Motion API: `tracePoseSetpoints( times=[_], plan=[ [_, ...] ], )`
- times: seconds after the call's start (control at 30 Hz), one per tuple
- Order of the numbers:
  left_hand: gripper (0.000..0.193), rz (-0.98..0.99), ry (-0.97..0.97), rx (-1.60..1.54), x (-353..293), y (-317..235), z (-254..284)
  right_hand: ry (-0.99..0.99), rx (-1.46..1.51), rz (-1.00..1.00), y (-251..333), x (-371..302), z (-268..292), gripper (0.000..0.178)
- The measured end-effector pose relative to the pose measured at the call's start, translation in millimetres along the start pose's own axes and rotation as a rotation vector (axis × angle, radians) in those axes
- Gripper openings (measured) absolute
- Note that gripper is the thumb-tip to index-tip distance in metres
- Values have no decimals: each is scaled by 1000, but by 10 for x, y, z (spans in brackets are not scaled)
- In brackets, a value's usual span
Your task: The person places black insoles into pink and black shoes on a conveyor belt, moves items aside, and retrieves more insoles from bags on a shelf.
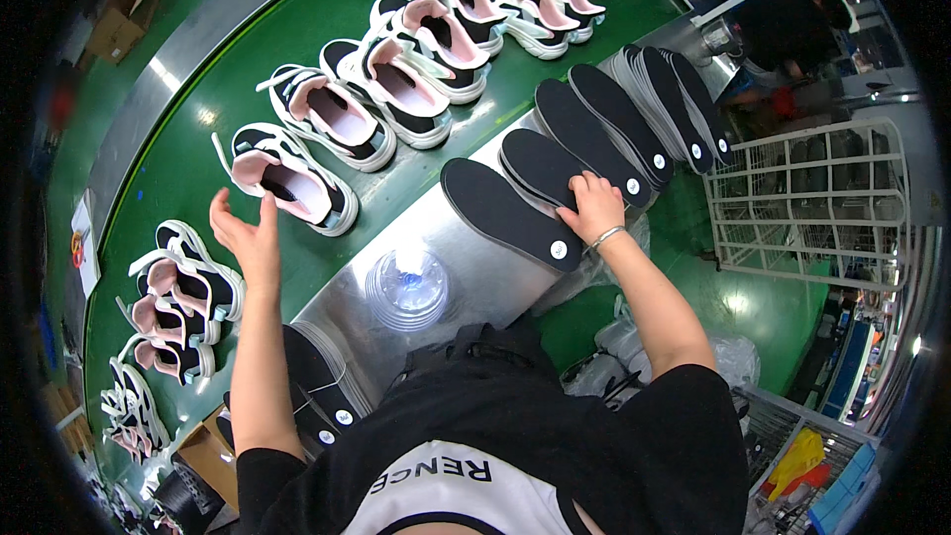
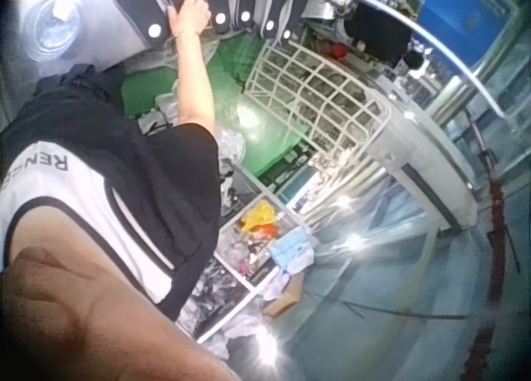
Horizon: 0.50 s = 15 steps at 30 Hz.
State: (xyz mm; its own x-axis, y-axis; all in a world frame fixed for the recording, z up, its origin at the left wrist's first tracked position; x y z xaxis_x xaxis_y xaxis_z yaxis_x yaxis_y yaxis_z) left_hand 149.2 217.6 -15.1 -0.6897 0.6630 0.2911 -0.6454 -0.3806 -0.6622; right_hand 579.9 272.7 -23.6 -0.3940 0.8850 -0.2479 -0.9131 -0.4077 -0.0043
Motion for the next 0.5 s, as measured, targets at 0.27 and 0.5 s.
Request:
tracePoseSetpoints(
  times=[0.27, 0.5],
  plan=[
    [33, 167, 348, -205, 569, 277, -277, -327, 166, 124, -79, -43, 381, 29],
    [28, 361, 245, -337, 292, 421, -179, 434, 1226, 100, 1580, 510, 1167, 23]
  ],
)
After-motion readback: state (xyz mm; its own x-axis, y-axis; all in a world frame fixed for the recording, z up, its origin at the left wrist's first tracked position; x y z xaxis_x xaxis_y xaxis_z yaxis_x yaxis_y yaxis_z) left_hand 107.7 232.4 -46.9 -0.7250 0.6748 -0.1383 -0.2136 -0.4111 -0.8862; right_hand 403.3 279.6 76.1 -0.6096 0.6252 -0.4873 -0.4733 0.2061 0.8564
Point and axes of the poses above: each hand's wrist, its own x-axis towards the middle knuckle, its own z-axis out of the back of the hand, y = z × x, the point moved 3 cm from there along x, towards the middle knuckle, and after that the axes turned 13 degrees about z, right-handed, at the moved point
